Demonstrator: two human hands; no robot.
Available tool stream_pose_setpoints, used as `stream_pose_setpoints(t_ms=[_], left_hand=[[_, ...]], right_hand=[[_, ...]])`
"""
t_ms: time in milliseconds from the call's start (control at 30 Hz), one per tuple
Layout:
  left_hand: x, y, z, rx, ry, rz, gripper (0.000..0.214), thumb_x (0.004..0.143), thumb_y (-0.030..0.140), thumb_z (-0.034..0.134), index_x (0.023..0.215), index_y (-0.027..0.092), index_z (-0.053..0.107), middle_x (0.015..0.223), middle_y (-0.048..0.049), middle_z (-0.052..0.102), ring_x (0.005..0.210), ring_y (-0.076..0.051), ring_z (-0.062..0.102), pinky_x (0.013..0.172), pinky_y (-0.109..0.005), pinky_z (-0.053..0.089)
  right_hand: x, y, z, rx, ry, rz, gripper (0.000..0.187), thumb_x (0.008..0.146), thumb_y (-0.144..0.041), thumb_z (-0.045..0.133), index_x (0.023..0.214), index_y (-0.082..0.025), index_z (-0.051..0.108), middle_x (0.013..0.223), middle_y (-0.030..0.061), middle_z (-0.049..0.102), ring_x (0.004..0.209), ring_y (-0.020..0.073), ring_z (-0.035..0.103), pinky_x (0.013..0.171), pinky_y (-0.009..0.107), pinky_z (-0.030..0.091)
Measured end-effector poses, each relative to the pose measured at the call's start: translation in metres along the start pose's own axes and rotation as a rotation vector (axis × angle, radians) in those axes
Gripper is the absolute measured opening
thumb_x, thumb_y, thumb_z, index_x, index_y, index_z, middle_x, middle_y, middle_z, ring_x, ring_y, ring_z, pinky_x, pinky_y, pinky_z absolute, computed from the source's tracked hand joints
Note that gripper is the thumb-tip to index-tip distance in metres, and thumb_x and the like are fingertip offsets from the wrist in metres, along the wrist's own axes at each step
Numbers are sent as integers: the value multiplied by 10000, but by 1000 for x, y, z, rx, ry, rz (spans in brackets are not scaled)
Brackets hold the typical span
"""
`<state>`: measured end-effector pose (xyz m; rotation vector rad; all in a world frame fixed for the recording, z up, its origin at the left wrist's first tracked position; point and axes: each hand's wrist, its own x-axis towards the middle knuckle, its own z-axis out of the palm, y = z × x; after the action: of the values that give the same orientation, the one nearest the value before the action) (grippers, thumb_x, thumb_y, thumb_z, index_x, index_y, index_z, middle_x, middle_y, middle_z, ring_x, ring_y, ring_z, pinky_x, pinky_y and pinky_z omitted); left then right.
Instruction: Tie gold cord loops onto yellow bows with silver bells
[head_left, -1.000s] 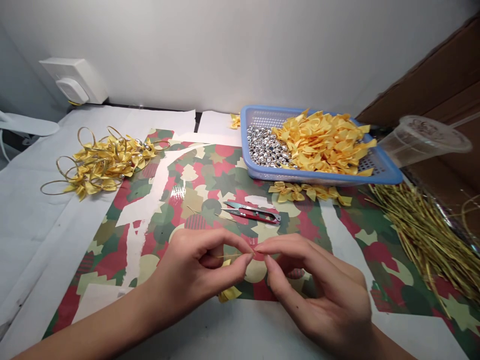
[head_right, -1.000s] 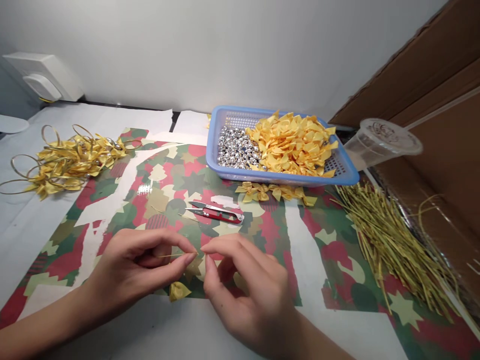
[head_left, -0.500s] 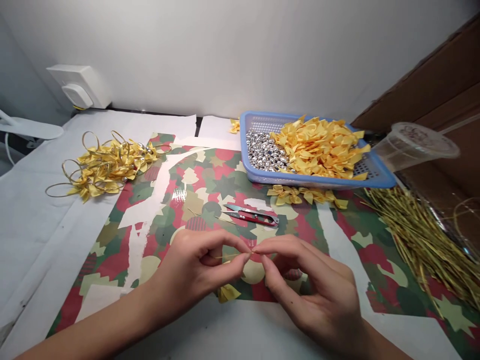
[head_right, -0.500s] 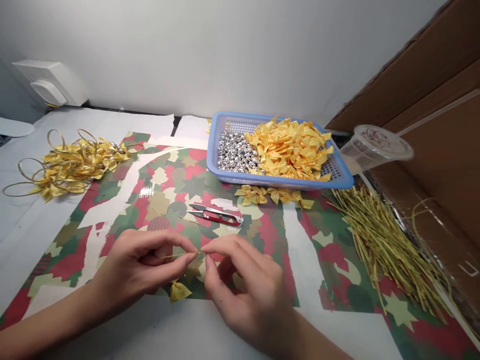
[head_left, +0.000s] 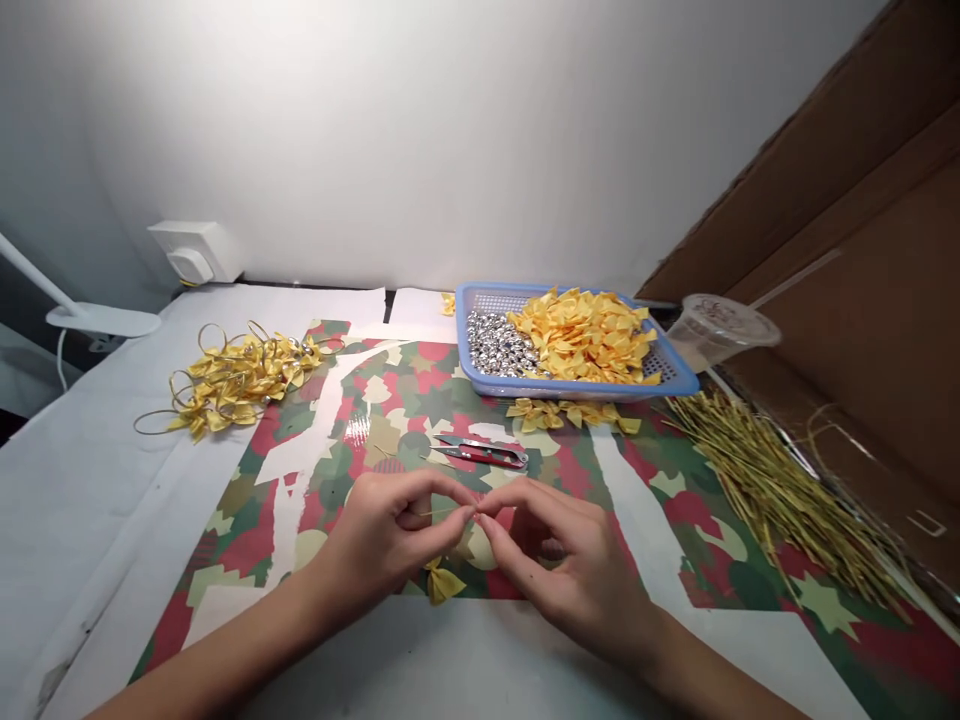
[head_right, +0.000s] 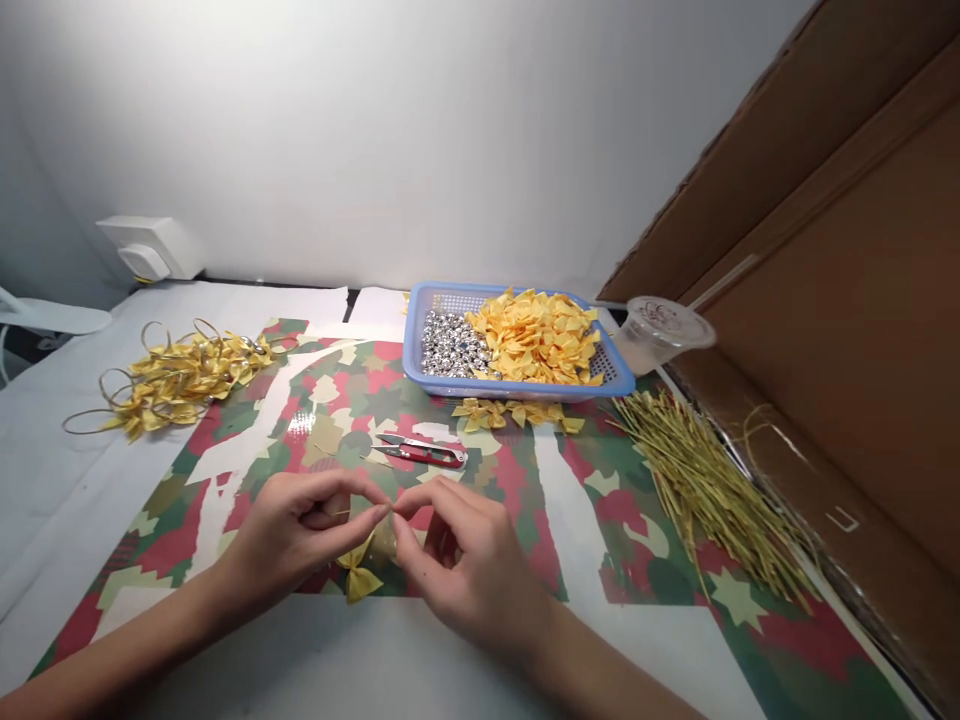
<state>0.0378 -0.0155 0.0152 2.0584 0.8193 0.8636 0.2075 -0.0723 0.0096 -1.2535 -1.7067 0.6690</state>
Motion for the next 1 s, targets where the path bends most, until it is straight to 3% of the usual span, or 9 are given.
stream_pose_setpoints(t_ms=[300, 1000], left_hand=[[1, 2, -2, 129, 61, 208, 102, 791, 102, 580, 718, 137, 642, 517, 118, 132, 415, -61, 151, 361, -168, 173], [0, 1, -5, 187, 42, 185, 77, 795, 99, 597, 751, 138, 647, 539, 106, 154, 424, -64, 202, 379, -152, 224]], right_hand=[[8, 0, -4, 389, -180, 370, 193, 864, -344, 527, 761, -182, 512, 435, -99, 385, 337, 59, 377, 341, 183, 284], [11, 0, -8, 515, -210, 397, 196, 832, -367, 549, 774, -182, 524, 418, -108, 353, 335, 56, 339, 353, 191, 249]])
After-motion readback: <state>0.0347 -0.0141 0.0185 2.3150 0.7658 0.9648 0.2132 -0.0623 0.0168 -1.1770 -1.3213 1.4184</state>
